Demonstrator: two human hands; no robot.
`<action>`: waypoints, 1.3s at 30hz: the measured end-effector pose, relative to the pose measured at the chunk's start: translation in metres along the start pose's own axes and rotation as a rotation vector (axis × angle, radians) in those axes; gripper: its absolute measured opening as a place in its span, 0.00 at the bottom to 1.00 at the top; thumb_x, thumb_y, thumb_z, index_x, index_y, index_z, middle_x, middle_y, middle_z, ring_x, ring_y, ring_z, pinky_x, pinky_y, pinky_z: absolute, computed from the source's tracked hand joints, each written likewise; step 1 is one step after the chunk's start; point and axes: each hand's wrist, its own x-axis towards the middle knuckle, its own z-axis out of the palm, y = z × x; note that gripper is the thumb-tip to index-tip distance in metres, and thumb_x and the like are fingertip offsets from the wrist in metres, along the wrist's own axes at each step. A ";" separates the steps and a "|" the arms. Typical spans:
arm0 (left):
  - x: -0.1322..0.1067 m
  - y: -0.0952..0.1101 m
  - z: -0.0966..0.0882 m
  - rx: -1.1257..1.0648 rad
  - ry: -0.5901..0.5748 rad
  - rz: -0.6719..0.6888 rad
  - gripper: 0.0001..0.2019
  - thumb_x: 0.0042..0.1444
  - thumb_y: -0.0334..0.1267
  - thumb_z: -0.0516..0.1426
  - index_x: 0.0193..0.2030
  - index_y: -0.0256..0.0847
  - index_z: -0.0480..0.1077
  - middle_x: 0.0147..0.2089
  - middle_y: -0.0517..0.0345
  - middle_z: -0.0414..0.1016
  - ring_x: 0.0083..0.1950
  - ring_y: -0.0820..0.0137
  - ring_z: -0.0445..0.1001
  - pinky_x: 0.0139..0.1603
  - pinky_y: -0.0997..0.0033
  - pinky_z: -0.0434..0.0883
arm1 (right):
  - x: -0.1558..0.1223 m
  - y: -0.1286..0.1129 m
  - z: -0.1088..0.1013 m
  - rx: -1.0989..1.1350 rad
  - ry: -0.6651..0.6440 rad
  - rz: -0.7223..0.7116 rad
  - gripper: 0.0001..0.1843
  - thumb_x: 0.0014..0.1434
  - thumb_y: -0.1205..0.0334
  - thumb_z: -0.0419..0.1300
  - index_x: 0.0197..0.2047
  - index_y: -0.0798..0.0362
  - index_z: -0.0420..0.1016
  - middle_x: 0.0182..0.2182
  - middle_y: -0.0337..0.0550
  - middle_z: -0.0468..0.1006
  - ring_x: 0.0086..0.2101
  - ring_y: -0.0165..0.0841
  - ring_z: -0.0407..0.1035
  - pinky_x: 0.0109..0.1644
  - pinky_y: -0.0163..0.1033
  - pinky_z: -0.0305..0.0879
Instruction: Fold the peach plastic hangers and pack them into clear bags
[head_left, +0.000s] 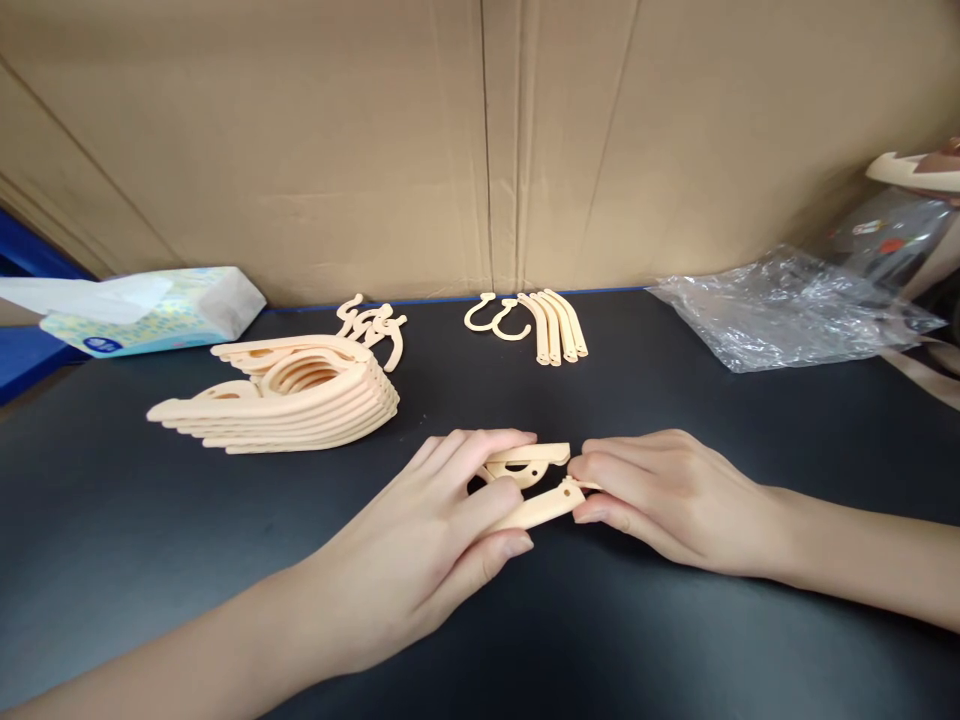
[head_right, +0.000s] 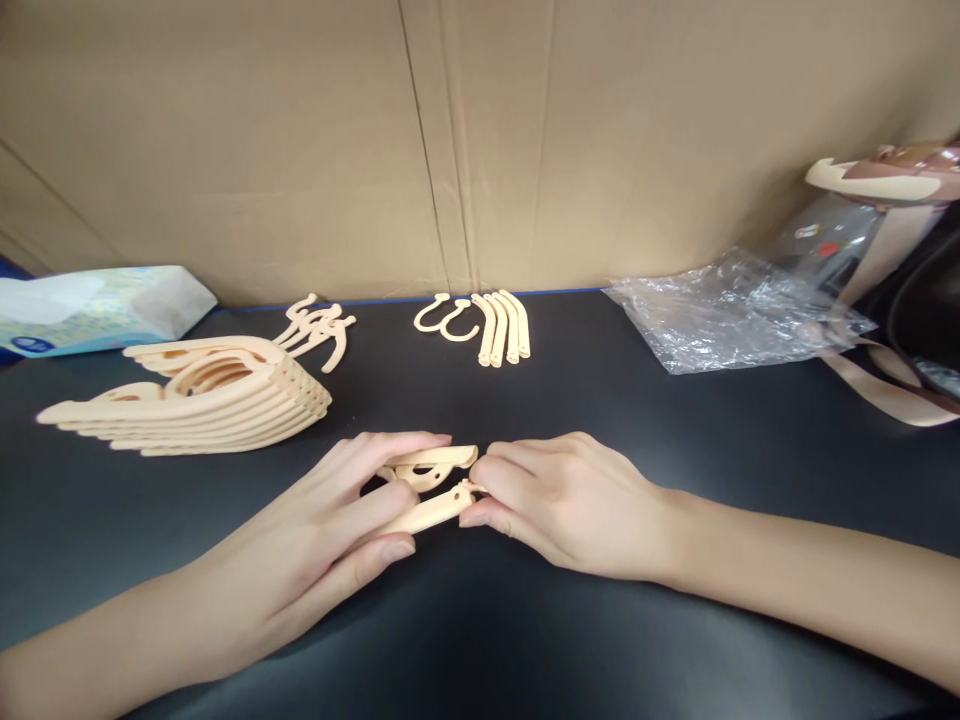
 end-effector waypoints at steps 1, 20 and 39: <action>0.000 0.000 0.000 -0.002 -0.003 0.007 0.08 0.72 0.36 0.49 0.44 0.44 0.69 0.66 0.54 0.63 0.58 0.63 0.66 0.57 0.62 0.67 | 0.000 0.000 0.000 -0.023 0.013 -0.006 0.23 0.76 0.56 0.42 0.33 0.54 0.69 0.24 0.36 0.68 0.22 0.26 0.61 0.26 0.33 0.57; 0.001 -0.006 0.000 -0.024 -0.031 -0.010 0.09 0.72 0.38 0.48 0.44 0.44 0.68 0.66 0.57 0.60 0.58 0.64 0.64 0.58 0.63 0.63 | 0.001 0.006 -0.001 0.049 -0.009 -0.008 0.19 0.75 0.58 0.43 0.38 0.55 0.69 0.27 0.37 0.67 0.25 0.27 0.61 0.29 0.32 0.58; 0.001 -0.006 0.004 0.107 -0.001 0.081 0.10 0.71 0.36 0.49 0.55 0.43 0.67 0.65 0.51 0.64 0.58 0.62 0.65 0.58 0.62 0.65 | -0.001 0.008 0.001 0.178 -0.146 0.015 0.15 0.73 0.54 0.47 0.36 0.52 0.62 0.27 0.36 0.69 0.24 0.28 0.60 0.28 0.34 0.54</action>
